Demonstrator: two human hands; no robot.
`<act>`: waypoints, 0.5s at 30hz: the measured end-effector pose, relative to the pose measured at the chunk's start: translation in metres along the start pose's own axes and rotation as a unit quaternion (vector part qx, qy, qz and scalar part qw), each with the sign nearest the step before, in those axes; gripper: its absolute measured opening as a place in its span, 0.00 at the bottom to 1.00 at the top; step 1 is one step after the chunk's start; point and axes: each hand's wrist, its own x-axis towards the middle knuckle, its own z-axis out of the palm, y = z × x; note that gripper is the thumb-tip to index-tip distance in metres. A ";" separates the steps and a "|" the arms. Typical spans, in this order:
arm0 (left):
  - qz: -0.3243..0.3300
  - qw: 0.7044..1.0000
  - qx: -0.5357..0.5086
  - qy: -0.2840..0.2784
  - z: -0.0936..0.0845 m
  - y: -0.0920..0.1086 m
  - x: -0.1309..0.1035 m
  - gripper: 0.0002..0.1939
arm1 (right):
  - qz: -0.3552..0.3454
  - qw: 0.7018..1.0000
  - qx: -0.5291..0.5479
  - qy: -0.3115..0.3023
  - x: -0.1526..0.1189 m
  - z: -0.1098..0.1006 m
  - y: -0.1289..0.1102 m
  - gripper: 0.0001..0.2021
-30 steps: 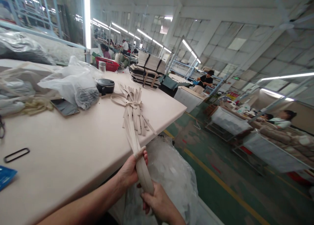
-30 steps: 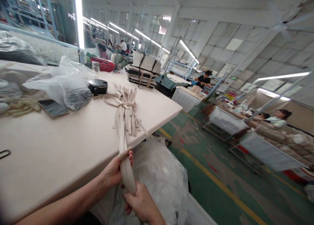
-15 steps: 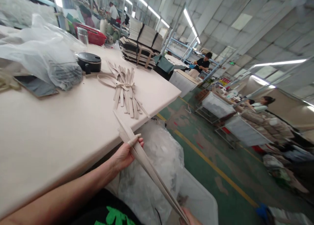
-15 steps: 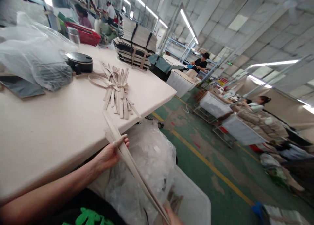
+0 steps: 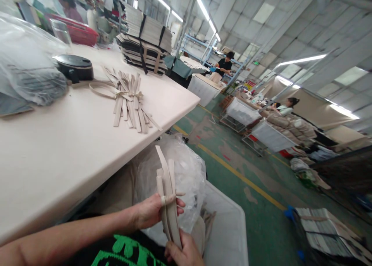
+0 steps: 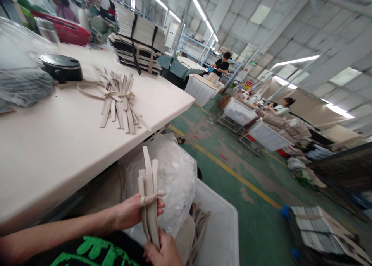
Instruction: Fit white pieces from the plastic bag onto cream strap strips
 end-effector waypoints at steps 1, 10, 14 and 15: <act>0.006 1.000 0.018 -0.001 0.000 -0.002 -0.001 0.20 | -0.028 0.998 0.048 0.007 0.003 0.003 -0.012 0.20; 0.010 0.999 0.049 -0.009 -0.004 0.006 -0.009 0.33 | -0.045 0.948 0.315 -0.028 0.007 0.013 -0.036 0.34; -0.018 0.998 0.015 -0.050 -0.009 0.002 -0.011 0.35 | -0.053 0.924 0.372 -0.071 0.004 0.012 -0.024 0.35; -0.025 0.998 0.006 -0.059 -0.010 0.001 -0.011 0.35 | -0.049 0.922 0.377 -0.079 0.004 0.012 -0.021 0.36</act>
